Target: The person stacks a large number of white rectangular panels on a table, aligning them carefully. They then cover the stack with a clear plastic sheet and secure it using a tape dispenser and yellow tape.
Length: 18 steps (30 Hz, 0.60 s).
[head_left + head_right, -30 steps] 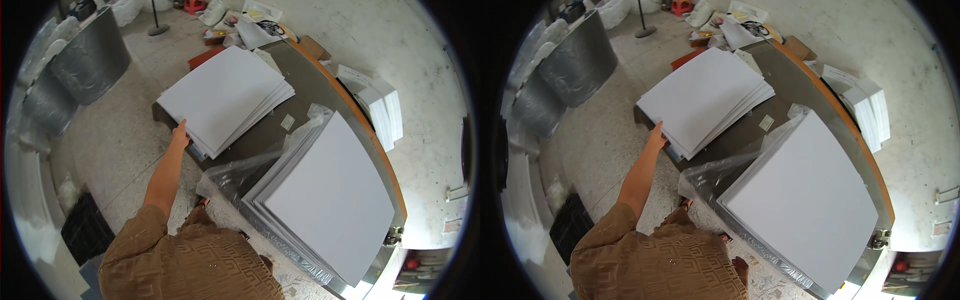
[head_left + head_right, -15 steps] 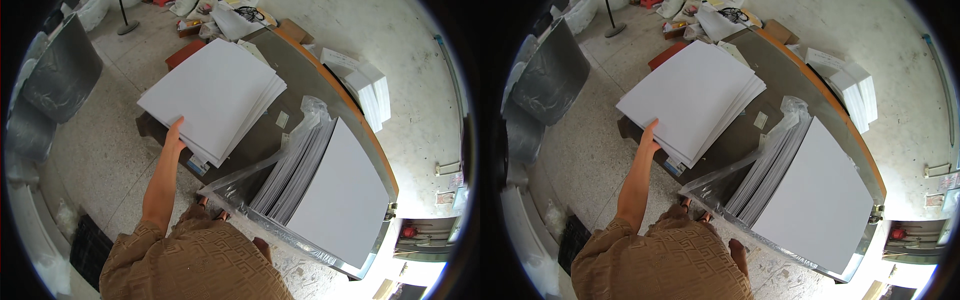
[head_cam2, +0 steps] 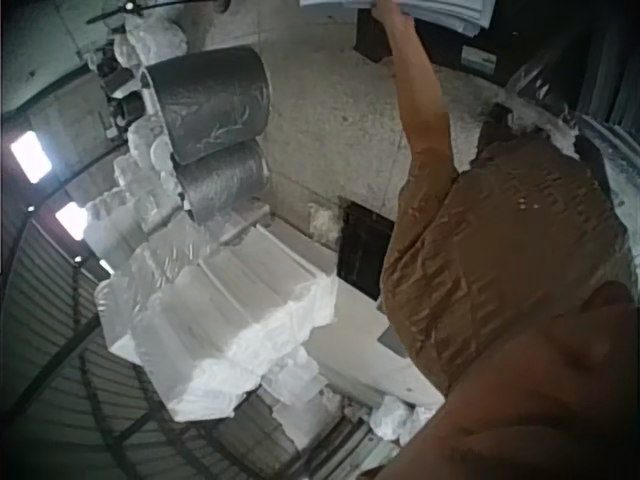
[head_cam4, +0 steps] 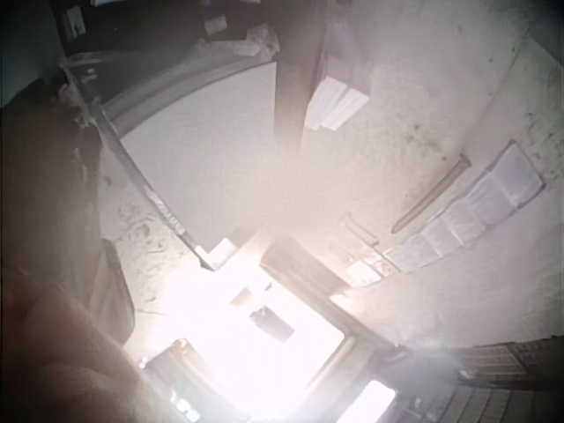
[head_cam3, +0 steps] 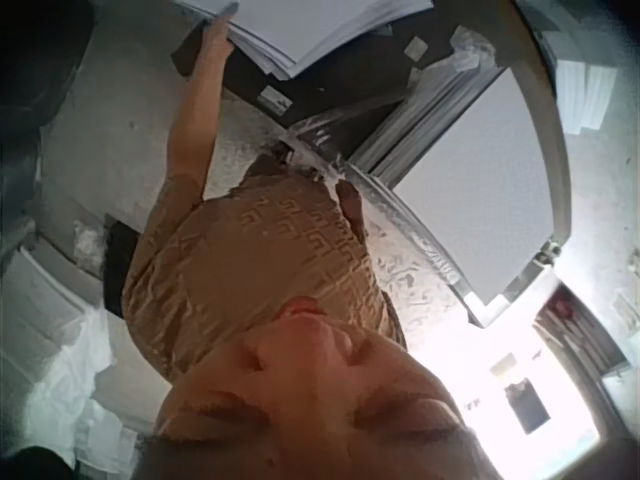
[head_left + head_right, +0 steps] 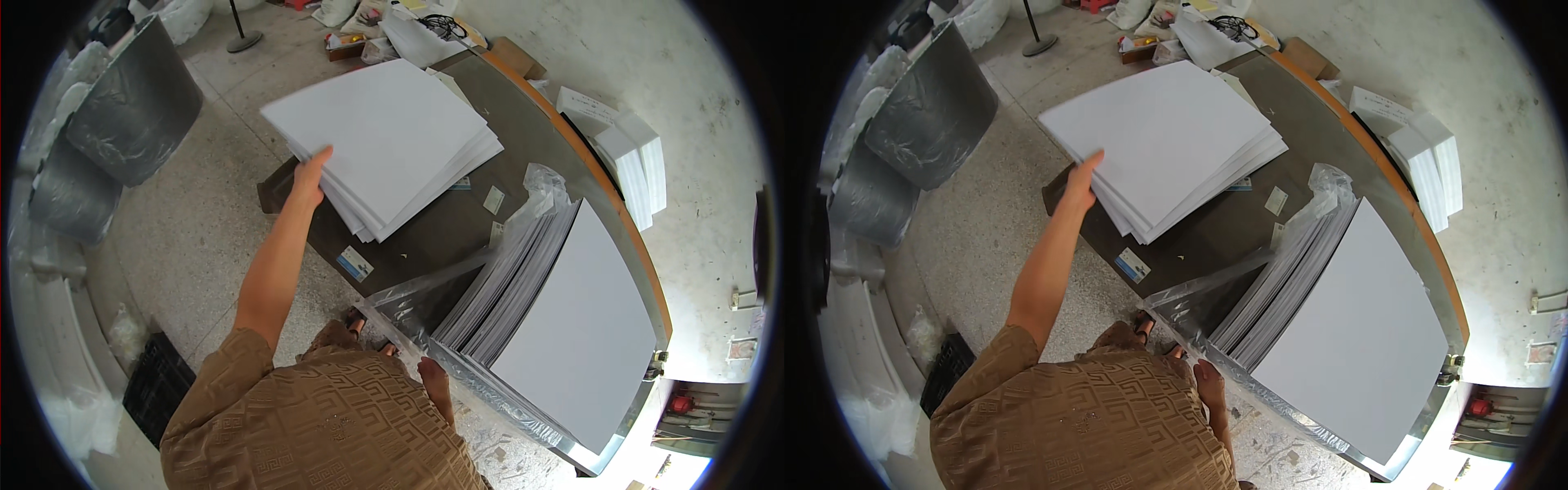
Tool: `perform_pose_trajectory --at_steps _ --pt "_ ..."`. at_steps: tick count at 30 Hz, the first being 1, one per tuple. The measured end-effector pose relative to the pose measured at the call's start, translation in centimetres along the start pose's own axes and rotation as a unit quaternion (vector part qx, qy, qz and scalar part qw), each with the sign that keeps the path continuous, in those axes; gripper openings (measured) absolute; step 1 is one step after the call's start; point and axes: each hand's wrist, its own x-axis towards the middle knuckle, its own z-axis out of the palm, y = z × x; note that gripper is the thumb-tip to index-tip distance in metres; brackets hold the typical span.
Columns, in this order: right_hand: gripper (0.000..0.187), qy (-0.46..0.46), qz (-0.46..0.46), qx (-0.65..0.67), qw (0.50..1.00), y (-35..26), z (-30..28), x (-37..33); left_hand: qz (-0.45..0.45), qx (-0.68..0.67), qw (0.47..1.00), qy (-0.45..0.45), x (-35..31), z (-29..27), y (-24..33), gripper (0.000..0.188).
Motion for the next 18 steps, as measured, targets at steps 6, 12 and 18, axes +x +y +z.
perform_pose_trajectory --at_steps 6,12,18 --pt "0.038 -0.034 -0.005 -0.121 0.992 -1.3 -1.1 -2.3 -0.042 -0.084 0.995 0.021 1.1 -6.4 -8.1 0.065" --pt "0.040 -0.036 0.055 -0.087 0.994 -1.8 -2.1 -2.3 -0.039 -0.140 0.989 0.000 1.3 -5.5 -7.8 0.061" --pt "0.041 -0.056 0.058 -0.106 0.991 -4.4 -1.5 -0.9 -0.054 -0.163 0.985 0.013 1.9 -6.3 -9.2 0.058"
